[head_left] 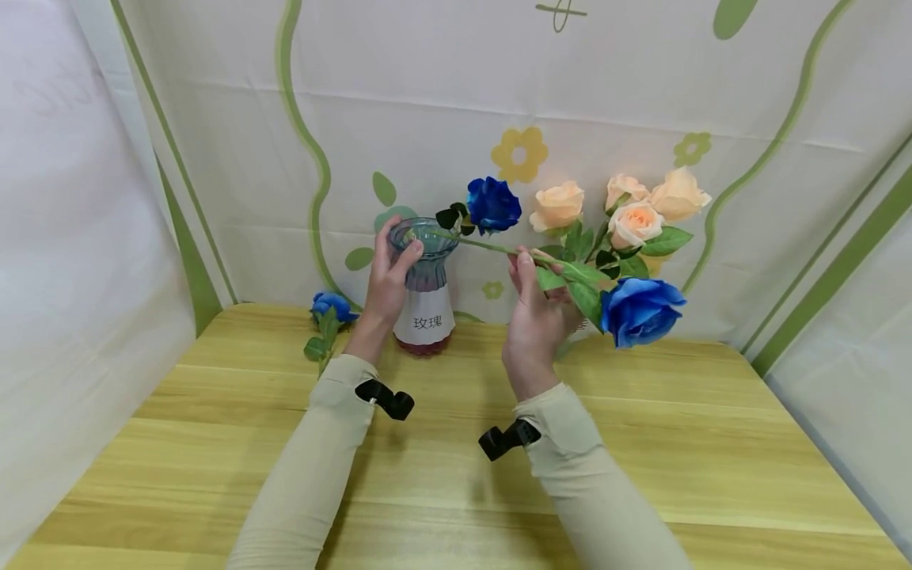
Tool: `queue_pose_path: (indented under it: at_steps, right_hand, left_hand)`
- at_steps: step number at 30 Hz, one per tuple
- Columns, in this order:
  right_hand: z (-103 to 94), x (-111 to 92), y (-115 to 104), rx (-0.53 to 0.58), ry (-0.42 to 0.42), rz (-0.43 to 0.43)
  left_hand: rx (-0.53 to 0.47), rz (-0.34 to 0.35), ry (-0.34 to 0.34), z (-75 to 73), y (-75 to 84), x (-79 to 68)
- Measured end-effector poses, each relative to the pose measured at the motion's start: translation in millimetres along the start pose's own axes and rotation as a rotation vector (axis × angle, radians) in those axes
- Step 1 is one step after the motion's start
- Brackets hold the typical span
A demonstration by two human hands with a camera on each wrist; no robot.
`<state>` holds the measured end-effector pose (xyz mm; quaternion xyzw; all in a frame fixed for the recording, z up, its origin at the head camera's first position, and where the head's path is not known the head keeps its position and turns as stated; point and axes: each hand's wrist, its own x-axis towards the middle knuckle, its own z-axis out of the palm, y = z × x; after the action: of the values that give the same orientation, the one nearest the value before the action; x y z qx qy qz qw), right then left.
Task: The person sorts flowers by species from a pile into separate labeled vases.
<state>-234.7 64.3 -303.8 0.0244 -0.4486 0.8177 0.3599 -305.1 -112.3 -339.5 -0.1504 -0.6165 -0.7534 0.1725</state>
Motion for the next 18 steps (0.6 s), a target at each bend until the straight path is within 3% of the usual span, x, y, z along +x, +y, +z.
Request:
queue_pose_path:
  at_steps: [6,18]
  right_hand:
    - [9.2,1,2,0.026,-0.007,0.022]
    - [26.8,6,9,-0.049,0.003,0.009]
  left_hand:
    - [-0.001,0.011,-0.001,-0.3,-0.9,0.6]
    - [0.0,0.008,0.002,0.8,0.7,-0.6]
